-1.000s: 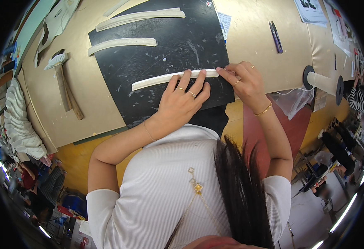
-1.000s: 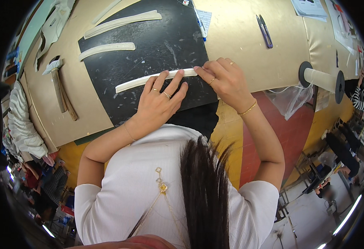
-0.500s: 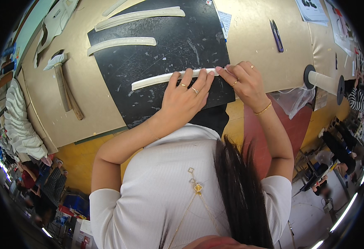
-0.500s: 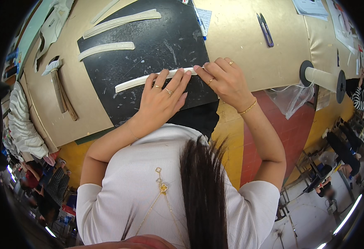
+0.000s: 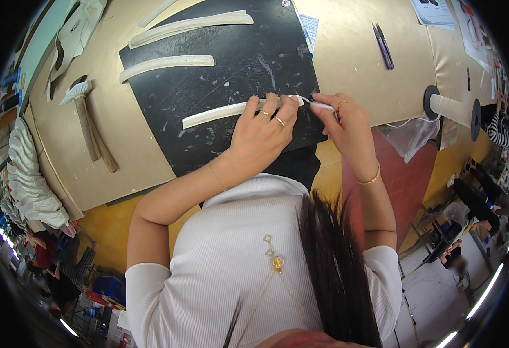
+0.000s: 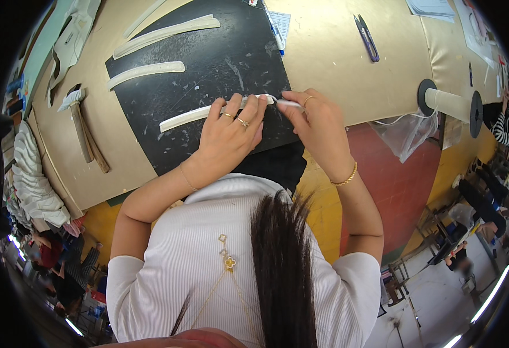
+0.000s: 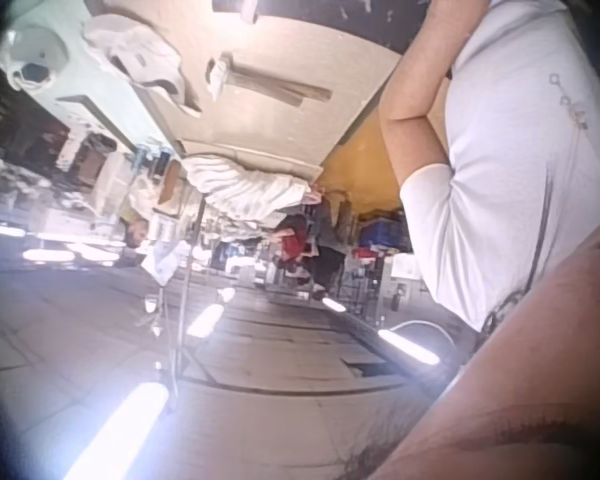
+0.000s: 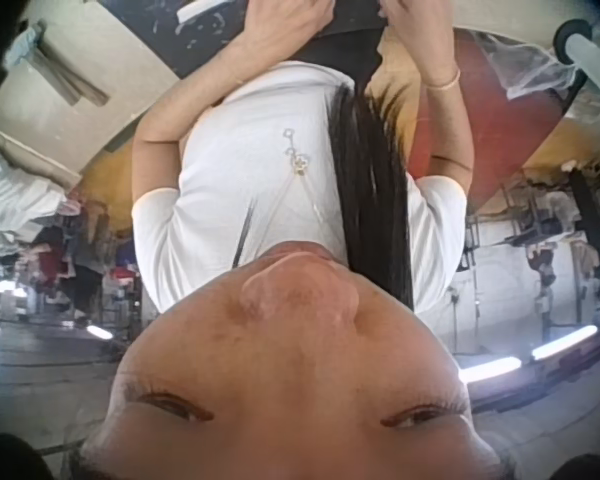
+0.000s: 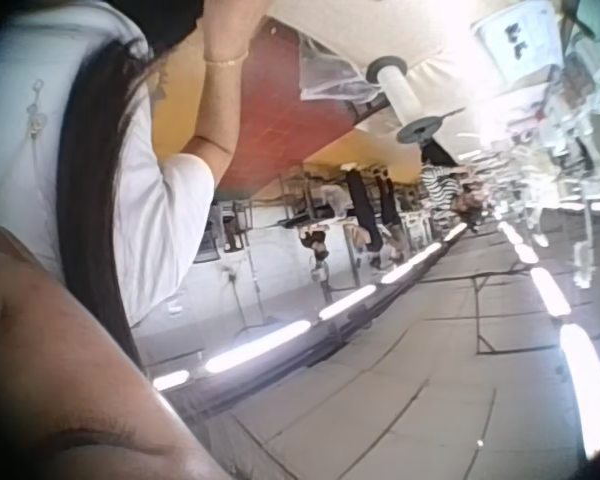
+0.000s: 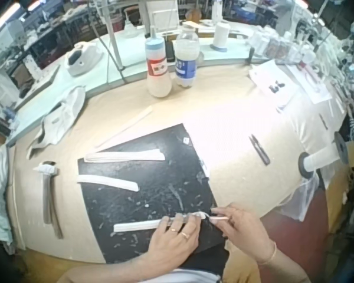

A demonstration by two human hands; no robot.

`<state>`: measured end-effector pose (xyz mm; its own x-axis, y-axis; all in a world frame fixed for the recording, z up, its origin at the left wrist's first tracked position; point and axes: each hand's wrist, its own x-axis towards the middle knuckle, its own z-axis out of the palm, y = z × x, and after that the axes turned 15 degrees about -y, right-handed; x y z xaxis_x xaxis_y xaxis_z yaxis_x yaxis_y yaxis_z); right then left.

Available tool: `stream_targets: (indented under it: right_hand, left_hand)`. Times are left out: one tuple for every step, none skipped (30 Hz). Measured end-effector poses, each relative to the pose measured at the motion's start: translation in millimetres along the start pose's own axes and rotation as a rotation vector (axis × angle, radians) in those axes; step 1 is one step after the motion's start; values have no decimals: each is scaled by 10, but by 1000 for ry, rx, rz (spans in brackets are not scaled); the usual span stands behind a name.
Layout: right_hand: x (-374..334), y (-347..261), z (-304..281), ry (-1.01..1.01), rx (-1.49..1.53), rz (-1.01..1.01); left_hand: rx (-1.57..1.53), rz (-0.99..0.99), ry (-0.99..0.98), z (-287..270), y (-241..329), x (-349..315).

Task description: The person assembles white fabric strips by applying glue from a squeeze bottle, aligning and pressing them together, and securing them with a thin white cord. The person handles multiple strips sequentially on a black work mat.

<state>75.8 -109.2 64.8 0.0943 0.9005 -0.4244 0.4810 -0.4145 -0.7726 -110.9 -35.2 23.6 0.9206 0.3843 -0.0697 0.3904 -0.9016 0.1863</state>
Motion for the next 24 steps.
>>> stream_targets:
  right_hand:
    - [-10,19,20,6,18,-47]
    - [-29,11,12,-26,12,-13]
    - [-54,2,-5,-60,7,19]
    - [-66,-1,-12,-95,2,52]
    - [-57,26,10,-45,51,49]
    - [-51,76,46,7,99,49]
    - [-49,101,65,60,147,48]
    - [-50,86,61,68,121,65]
    - [-41,58,60,77,96,81]
    - [-35,38,67,85,71,97]
    - [-39,32,91,117,13,59]
    - [-54,29,126,151,-45,20]
    - [-67,28,159,184,-103,-18]
    - [-75,30,186,205,-151,-59]
    - [-84,36,206,224,-202,-101]
    - [-92,45,229,244,-253,-143]
    - [-100,58,264,241,-287,-168]
    - [-116,79,289,244,-326,-187]
    - [-128,94,311,245,-365,-206]
    - [-133,97,330,250,-405,-219]
    - [-130,97,354,251,-445,-236]
    - [-130,111,370,252,-484,-254]
    - [-131,148,379,233,-499,-267]
    - [-132,137,379,226,-500,-261]
  left_hand:
    - [-2,12,-1,-6,-7,3]
    - [-4,23,-2,-10,-15,7]
    - [-5,32,-4,-14,-20,9]
    - [-11,33,-8,-21,-24,13]
    - [-16,33,-13,-30,-28,17]
    - [-24,35,-16,-35,-26,21]
    - [-18,35,-14,-34,-25,22]
    - [-12,35,-12,-34,-25,22]
    - [-5,34,-11,-33,-28,19]
    - [-8,33,-10,-33,-29,20]
    - [-12,32,-9,-35,-27,24]
    - [-15,31,-8,-37,-27,27]
    - [-16,33,-11,-41,-29,28]
    - [-18,34,-14,-46,-31,30]
    - [-21,35,-15,-48,-26,35]
    - [-16,35,-21,-49,-25,36]
    - [-11,36,-26,-50,-29,32]
    - [-9,43,-29,-51,-28,47]
    - [2,53,-20,-64,-32,61]
    - [13,62,-11,-84,-40,71]
    - [27,66,-2,-93,-45,69]
    - [36,63,-5,-90,-43,65]
    - [45,59,-8,-84,-38,61]
    - [55,58,-13,-84,-41,60]
